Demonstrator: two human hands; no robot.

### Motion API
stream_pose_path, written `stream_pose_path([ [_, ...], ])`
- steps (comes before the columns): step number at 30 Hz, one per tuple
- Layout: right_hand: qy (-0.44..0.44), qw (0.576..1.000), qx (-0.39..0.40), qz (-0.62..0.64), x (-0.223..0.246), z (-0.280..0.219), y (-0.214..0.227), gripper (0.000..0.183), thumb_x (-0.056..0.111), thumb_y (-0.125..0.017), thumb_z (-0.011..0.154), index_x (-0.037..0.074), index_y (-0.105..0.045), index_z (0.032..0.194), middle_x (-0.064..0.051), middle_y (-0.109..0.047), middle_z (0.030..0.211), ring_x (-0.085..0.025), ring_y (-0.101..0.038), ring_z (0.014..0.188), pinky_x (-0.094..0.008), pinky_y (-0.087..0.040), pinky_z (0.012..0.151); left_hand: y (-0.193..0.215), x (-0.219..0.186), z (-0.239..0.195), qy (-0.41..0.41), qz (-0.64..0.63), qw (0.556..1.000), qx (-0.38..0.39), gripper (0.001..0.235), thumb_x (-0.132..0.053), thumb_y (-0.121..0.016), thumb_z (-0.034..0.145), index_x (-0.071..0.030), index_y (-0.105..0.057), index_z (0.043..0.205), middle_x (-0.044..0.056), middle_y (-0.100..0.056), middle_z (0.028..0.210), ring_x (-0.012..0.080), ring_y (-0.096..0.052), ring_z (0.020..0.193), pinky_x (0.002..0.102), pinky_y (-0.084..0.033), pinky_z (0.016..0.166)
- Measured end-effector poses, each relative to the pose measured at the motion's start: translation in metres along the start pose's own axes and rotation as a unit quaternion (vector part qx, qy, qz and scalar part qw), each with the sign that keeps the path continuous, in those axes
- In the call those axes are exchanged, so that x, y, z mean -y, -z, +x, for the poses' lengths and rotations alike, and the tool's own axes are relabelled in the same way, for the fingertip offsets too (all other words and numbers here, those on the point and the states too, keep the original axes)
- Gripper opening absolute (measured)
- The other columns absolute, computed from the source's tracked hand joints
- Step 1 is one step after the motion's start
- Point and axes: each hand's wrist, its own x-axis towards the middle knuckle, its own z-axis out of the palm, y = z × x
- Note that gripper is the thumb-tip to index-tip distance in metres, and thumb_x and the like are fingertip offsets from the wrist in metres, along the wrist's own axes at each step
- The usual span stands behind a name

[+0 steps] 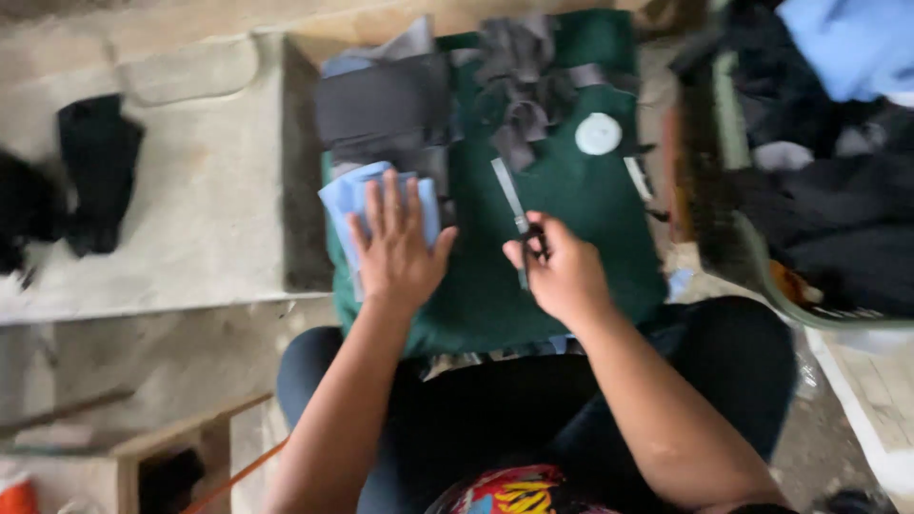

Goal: Cutting and organizing light blue fabric pieces using scissors in a sewing workshop.

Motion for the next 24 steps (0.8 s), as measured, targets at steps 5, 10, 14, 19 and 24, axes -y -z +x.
stream_pose_path([
  [5, -0.039, 0.974, 0.034, -0.221, 0.013, -0.003, 0.029, 0.055, 0.044, -0.068, 0.090, 0.018, -0.062, 0.138, -0.005, -0.078, 0.097, -0.031, -0.076, 0.097, -0.050, -0.061, 0.083, -0.005, -0.012, -0.004, 0.031, -0.056, 0.998, -0.001, 0.097, -0.065, -0.058, 0.091, -0.011, -0.026, 0.165, 0.015, -0.011, 0.173, 0.0398, -0.001, 0.158, 0.081, -0.022, 0.104],
  [10, -0.052, 0.977, 0.023, -0.207, -0.013, -0.004, 0.030, 0.076, 0.062, -0.060, 0.091, 0.012, -0.052, 0.148, -0.018, -0.070, 0.118, -0.043, -0.068, 0.106, -0.057, -0.054, 0.082, -0.031, -0.070, -0.034, 0.018, -0.068, 0.988, -0.137, 0.085, -0.056, -0.045, 0.100, 0.002, -0.045, 0.163, 0.028, -0.013, 0.173, 0.0512, -0.003, 0.157, 0.072, -0.001, 0.112],
  [14, -0.039, 0.981, 0.030, -0.185, -0.009, -0.010, 0.045, 0.077, 0.063, -0.057, 0.092, 0.012, -0.051, 0.149, -0.022, -0.071, 0.108, -0.048, -0.070, 0.093, -0.057, -0.055, 0.075, -0.070, -0.113, -0.055, -0.101, -0.077, 0.992, -0.004, 0.076, -0.049, -0.052, 0.088, -0.017, -0.042, 0.157, 0.019, -0.011, 0.173, 0.0478, -0.005, 0.158, 0.067, -0.017, 0.115],
  [19, -0.086, 0.978, 0.146, -0.123, 0.001, -0.008, 0.076, 0.080, 0.063, -0.047, 0.095, 0.016, -0.037, 0.160, -0.014, -0.063, 0.126, -0.038, -0.067, 0.100, -0.049, -0.057, 0.073, -0.092, -0.132, -0.056, -0.095, 0.033, 0.992, 0.081, 0.074, -0.060, -0.031, 0.094, -0.023, -0.033, 0.158, 0.007, -0.020, 0.172, 0.0287, -0.016, 0.160, 0.061, -0.026, 0.112],
  [24, -0.159, 0.961, 0.216, 0.064, 0.038, -0.010, 0.119, 0.080, 0.067, -0.053, 0.083, 0.027, -0.054, 0.153, 0.000, -0.070, 0.132, -0.022, -0.066, 0.120, -0.028, -0.048, 0.089, -0.116, -0.125, -0.062, -0.111, 0.085, 0.990, -0.018, 0.098, -0.060, -0.042, 0.071, -0.026, -0.027, 0.162, 0.007, -0.017, 0.175, 0.0277, -0.014, 0.163, 0.061, -0.027, 0.110],
])
